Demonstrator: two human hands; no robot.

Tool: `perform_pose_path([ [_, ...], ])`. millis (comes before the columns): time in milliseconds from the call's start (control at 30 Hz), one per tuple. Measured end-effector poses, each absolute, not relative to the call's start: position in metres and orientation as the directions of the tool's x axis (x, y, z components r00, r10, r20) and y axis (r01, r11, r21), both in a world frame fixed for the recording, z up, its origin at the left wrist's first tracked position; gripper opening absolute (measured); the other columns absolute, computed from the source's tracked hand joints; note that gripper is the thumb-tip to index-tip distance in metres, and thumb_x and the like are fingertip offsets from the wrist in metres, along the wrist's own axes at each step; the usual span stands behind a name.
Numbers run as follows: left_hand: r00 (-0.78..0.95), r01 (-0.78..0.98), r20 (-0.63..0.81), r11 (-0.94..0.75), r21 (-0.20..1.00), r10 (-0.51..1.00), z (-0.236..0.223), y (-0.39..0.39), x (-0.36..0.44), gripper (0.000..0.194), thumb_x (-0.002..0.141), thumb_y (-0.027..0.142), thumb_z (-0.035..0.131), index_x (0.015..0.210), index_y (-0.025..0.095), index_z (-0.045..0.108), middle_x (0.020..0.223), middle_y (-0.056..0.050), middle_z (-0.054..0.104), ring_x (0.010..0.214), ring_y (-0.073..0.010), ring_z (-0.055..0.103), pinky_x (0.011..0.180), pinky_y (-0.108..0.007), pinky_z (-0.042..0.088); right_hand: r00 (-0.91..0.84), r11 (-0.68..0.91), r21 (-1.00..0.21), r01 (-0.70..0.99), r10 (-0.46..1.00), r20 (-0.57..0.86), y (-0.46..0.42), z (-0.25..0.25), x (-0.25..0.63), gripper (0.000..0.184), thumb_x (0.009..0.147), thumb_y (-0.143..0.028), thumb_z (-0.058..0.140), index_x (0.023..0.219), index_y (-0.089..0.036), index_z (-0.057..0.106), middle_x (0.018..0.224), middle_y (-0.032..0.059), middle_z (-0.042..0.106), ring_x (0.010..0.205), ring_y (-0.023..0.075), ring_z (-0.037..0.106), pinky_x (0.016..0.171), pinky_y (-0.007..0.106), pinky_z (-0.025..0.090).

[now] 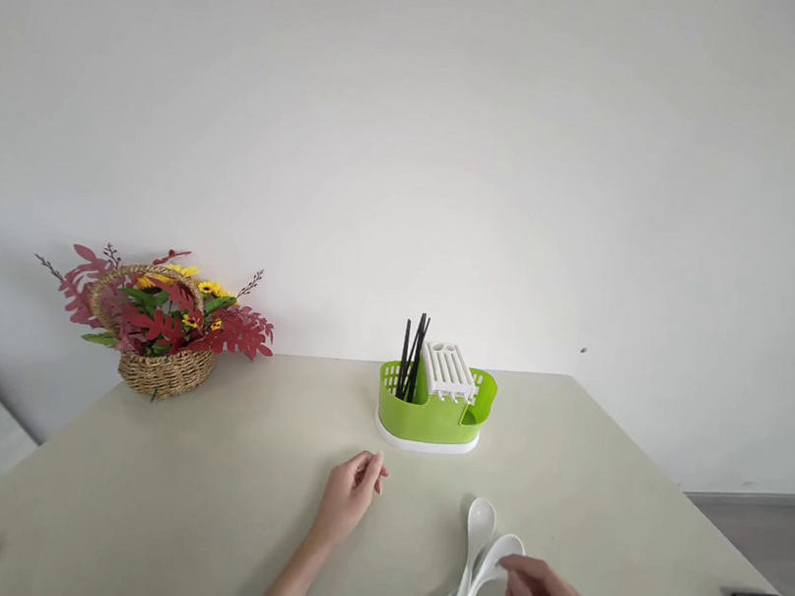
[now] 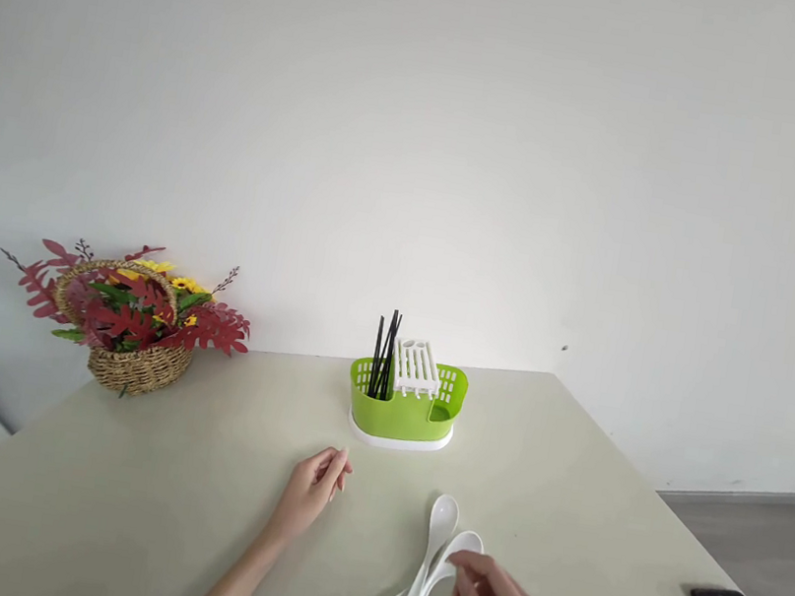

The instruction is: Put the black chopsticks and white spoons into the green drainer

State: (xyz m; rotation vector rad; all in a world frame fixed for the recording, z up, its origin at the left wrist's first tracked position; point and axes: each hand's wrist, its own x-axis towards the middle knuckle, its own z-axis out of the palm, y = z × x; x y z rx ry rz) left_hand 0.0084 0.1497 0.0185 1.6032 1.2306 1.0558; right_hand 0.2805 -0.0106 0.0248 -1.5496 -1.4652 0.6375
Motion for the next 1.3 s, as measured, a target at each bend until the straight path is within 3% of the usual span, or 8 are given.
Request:
perform_pose_path([
  [167, 0.159, 0.282, 0.101, -0.144, 0.949, 0.982, 0.022, 0.151, 0.006, 0.054, 0.096, 0.069, 0.048, 0.075, 0.022, 0.065, 0.064, 0.000, 0.058, 0.055, -0.0155, 0.049, 0.056, -0.027, 0.037, 0.020, 0.129, -0.590, 0.797, 0.971, 0.239, 0.031, 0.043, 0.316, 0.040, 0.103, -0.053, 0.045, 0.131, -0.032, 0.066, 0.107, 0.0060, 0.075, 0.080, 0.0193, 0.072, 0.068, 0.028, 0.057],
  [333, 0.165, 0.253, 0.109, -0.149, 0.956, 0.980, 0.026, 0.152, 0.000, 0.052, 0.096, 0.068, 0.048, 0.077, 0.023, 0.065, 0.065, 0.001, 0.059, 0.054, -0.0155, 0.051, 0.057, -0.027, 0.039, -0.002, 0.072, -0.444, 0.893, 0.988, 0.156, 0.072, 0.027, 0.319, 0.043, 0.100, -0.046, 0.047, 0.138, -0.032, 0.063, 0.125, 0.0070, 0.074, 0.113, 0.0247, 0.072, 0.090, 0.037, 0.057],
  [500, 0.203, 0.310, 0.143, -0.202, 0.929, 0.969, 0.020, 0.151, -0.001, 0.051, 0.099, 0.065, 0.047, 0.077, 0.023, 0.065, 0.065, 0.000, 0.061, 0.054, -0.0158, 0.051, 0.056, -0.028, 0.037, 0.059, -0.126, -0.450, 0.884, 0.985, -0.161, 0.101, 0.029, 0.318, 0.034, 0.100, -0.043, 0.050, 0.118, -0.026, 0.073, 0.105, 0.0072, 0.081, 0.093, 0.0248, 0.076, 0.076, 0.034, 0.053],
  [667, 0.231, 0.363, 0.163, -0.240, 0.900, 0.959, 0.017, 0.149, 0.001, 0.049, 0.101, 0.061, 0.046, 0.076, 0.023, 0.066, 0.065, -0.001, 0.063, 0.056, -0.0162, 0.053, 0.057, -0.028, 0.037, -0.001, -0.092, -0.489, 0.867, 0.982, -0.187, 0.112, 0.034, 0.312, 0.024, 0.097, -0.032, 0.055, 0.100, -0.026, 0.078, 0.086, 0.0038, 0.082, 0.085, 0.0225, 0.077, 0.070, 0.029, 0.048],
  [767, 0.233, 0.361, 0.158, -0.236, 0.902, 0.960, 0.018, 0.149, 0.001, 0.048, 0.101, 0.060, 0.046, 0.076, 0.023, 0.066, 0.065, -0.001, 0.064, 0.056, -0.0165, 0.054, 0.057, -0.028, 0.036, -0.016, -0.076, -0.492, 0.867, 0.983, -0.181, 0.112, 0.035, 0.305, 0.022, 0.095, -0.026, 0.056, 0.100, -0.026, 0.078, 0.086, 0.0028, 0.082, 0.081, 0.0217, 0.076, 0.067, 0.028, 0.046],
  [1067, 0.229, 0.365, 0.143, -0.221, 0.904, 0.963, 0.020, 0.148, 0.001, 0.050, 0.101, 0.062, 0.045, 0.077, 0.022, 0.065, 0.065, -0.001, 0.063, 0.055, -0.0159, 0.053, 0.055, -0.028, 0.036, -0.095, 0.041, -0.528, 0.849, 0.993, -0.076, 0.108, 0.072, 0.278, 0.024, 0.100, -0.028, 0.048, 0.095, -0.025, 0.071, 0.081, 0.0016, 0.080, 0.075, 0.0201, 0.073, 0.066, 0.029, 0.045],
  [1200, 0.235, 0.338, 0.159, -0.234, 0.912, 0.959, 0.018, 0.149, 0.001, 0.051, 0.101, 0.062, 0.047, 0.076, 0.021, 0.064, 0.064, -0.001, 0.061, 0.055, -0.0145, 0.052, 0.055, -0.026, 0.037, -0.118, 0.189, -0.543, 0.818, 0.980, 0.163, 0.110, 0.125, 0.262, 0.032, 0.103, -0.044, 0.041, 0.098, -0.025, 0.067, 0.090, 0.0043, 0.080, 0.076, 0.0231, 0.073, 0.065, 0.031, 0.047],
  [1300, 0.247, 0.272, 0.155, -0.222, 0.936, 0.957, 0.017, 0.154, -0.004, 0.051, 0.101, 0.063, 0.048, 0.080, 0.020, 0.064, 0.064, 0.001, 0.059, 0.053, -0.0129, 0.051, 0.053, -0.024, 0.037, -0.074, 0.224, -0.451, 0.864, 0.942, 0.327, 0.116, 0.173, 0.249, 0.033, 0.105, -0.046, 0.039, 0.100, -0.026, 0.065, 0.091, 0.0027, 0.079, 0.069, 0.0212, 0.070, 0.059, 0.030, 0.044],
])
